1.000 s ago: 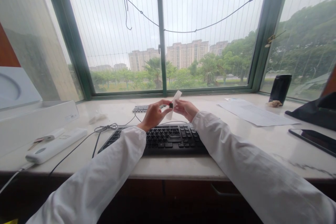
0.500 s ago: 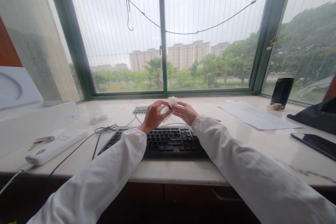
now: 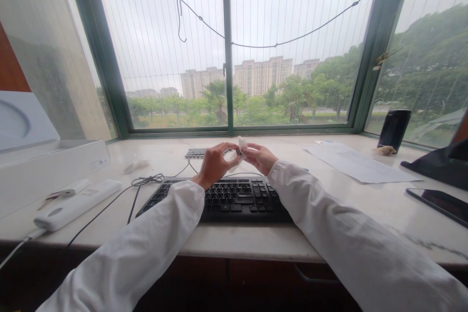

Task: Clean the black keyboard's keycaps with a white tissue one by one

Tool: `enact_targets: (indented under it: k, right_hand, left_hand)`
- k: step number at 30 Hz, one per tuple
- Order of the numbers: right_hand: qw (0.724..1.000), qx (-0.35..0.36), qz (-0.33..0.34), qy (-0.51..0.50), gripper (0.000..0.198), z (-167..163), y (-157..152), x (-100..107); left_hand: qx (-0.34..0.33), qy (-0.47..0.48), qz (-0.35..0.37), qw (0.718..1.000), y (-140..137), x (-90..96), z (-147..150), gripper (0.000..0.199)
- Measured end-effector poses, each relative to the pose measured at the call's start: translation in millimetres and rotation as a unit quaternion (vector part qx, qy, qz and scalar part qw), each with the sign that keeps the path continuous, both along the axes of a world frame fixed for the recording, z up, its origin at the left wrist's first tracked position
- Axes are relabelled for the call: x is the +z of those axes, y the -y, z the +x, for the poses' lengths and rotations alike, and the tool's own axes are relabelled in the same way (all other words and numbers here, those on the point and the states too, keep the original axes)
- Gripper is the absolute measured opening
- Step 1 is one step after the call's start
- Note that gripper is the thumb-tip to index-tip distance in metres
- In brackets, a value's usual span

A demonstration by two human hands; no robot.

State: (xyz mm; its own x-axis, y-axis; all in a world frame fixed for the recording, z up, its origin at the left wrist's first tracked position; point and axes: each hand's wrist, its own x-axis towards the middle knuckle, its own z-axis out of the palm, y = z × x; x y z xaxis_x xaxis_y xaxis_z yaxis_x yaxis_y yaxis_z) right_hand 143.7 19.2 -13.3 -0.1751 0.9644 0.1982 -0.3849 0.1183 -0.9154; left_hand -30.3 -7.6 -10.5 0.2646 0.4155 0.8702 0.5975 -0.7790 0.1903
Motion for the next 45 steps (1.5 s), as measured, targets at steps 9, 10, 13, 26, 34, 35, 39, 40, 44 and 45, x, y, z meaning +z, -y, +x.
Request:
enact_targets:
  k: [9,10,13,26,34,35,39,40,44,45]
  right_hand:
    - [0.921,-0.242,0.132,0.273,0.024,20,6,13]
    - [0.882,-0.29,0.15,0.341,0.02,26,5,14]
    - [0.798,-0.335,0.151,0.479,0.016,44,-2,12]
    - [0.889,-0.049,0.192,0.413,0.042,29,16,25]
    - [0.893,-0.015,0.193,0.406,0.044,25,11,18]
    - [0.894,-0.009,0.195,0.404,0.043,25,11,17]
    - [0.896,0.007,0.205,0.394,0.044,25,12,18]
    - [0.895,0.007,0.206,0.395,0.044,25,12,18]
    - [0.886,0.009,0.194,0.422,0.044,30,10,20]
    - [0.882,0.01,0.189,0.431,0.044,32,9,21]
  left_hand:
    - [0.022,0.014,0.013,1.0,-3,3.0,-2,0.019]
    - [0.016,0.009,0.009,1.0,-3,3.0,-2,0.019]
    - [-0.01,-0.018,-0.002,1.0,-1,2.3,-1,0.021]
    - [-0.041,-0.054,-0.017,0.998,-2,1.7,-4,0.021]
    - [-0.037,-0.047,-0.042,0.997,-4,0.5,-5,0.026]
    - [-0.032,-0.045,-0.047,0.997,-4,0.1,-5,0.027]
    - [-0.019,-0.04,-0.059,0.997,-5,-1.6,-5,0.027]
    - [-0.022,-0.041,-0.061,0.997,-6,-1.9,-5,0.027]
    - [-0.045,-0.052,-0.064,0.996,-8,-2.9,-5,0.027]
    - [-0.053,-0.055,-0.065,0.995,-8,-2.9,-5,0.026]
